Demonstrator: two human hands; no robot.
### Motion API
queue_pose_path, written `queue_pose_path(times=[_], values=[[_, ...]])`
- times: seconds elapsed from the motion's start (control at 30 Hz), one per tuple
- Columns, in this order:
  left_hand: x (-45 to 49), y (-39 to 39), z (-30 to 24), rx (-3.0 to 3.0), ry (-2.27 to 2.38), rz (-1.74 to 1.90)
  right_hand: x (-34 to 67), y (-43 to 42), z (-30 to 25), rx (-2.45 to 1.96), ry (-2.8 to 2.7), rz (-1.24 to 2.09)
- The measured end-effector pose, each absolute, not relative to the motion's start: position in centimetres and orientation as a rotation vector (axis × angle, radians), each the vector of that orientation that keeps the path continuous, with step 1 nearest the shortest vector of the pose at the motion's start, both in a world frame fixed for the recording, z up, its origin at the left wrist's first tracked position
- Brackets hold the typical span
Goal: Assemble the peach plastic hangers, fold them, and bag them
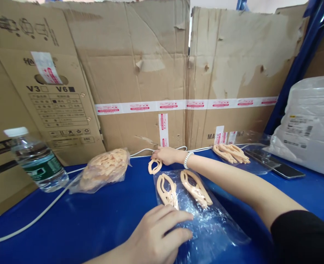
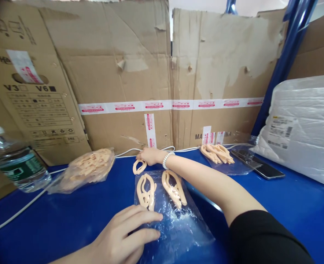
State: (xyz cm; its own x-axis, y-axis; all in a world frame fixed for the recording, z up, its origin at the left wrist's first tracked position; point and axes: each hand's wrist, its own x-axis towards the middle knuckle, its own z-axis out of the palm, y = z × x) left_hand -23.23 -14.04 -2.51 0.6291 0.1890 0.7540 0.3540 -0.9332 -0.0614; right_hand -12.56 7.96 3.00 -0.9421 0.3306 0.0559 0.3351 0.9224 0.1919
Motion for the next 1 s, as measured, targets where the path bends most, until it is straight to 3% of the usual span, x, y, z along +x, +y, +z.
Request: queue_pose_path(times=[0.53, 0.8, 1.0], values=[[-23.6, -15.1, -0.8, -2.768, -0.549, -1.083, -2.3, 0.5, 5.8, -0.589, -2.652, -0.065], [-23.6, -15.5, -0.6, -2.748, -0.633, -1.059, 2.3, -10.9, 9.8, -0.62, -2.22, -0.165], [-23.5, -15.5, -0.6, -2.705, -0.647, -1.139, 5.1, -19.3, 8.1, -0.779, -2.227, -0.329]])
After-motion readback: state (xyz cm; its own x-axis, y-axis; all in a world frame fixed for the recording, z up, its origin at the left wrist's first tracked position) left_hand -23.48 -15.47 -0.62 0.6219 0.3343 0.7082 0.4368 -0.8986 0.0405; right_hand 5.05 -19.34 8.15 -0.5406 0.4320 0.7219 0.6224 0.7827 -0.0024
